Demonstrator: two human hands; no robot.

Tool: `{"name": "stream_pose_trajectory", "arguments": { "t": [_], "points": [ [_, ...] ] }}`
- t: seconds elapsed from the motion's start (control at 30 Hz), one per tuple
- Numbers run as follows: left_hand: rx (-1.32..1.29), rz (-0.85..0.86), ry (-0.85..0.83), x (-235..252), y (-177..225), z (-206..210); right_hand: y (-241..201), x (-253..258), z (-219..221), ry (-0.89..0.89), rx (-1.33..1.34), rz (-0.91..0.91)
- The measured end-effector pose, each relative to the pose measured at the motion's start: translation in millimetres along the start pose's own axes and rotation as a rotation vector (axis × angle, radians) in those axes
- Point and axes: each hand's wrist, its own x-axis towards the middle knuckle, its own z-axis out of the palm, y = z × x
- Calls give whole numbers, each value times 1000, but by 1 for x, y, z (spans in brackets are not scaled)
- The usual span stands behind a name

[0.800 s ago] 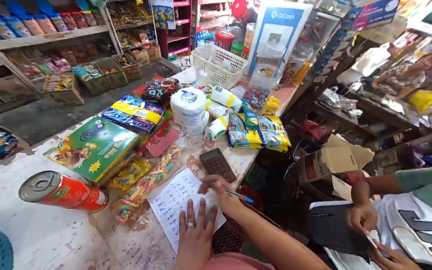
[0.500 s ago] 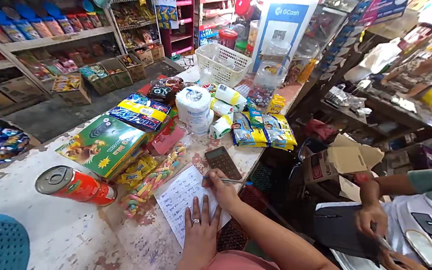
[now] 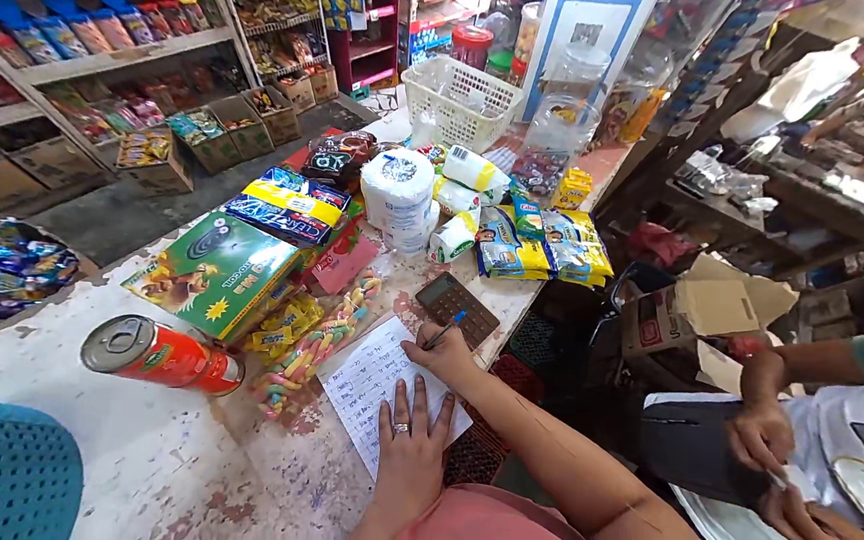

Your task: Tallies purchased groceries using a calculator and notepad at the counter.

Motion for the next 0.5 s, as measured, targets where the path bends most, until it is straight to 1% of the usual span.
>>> {"name": "stream_pose_trajectory", "arguments": {
  "t": [0.07,0.3,0.5],
  "points": [
    [1,1,-11,1,0,-1,0,0,0,-3,-29,-15],
    [-5,0,-19,1,0,-1,0,1,-1,21,24,-14],
    [14,7,-16,1,1,-1,-1,2,-5,-9,-46,-3]
  ]
}}
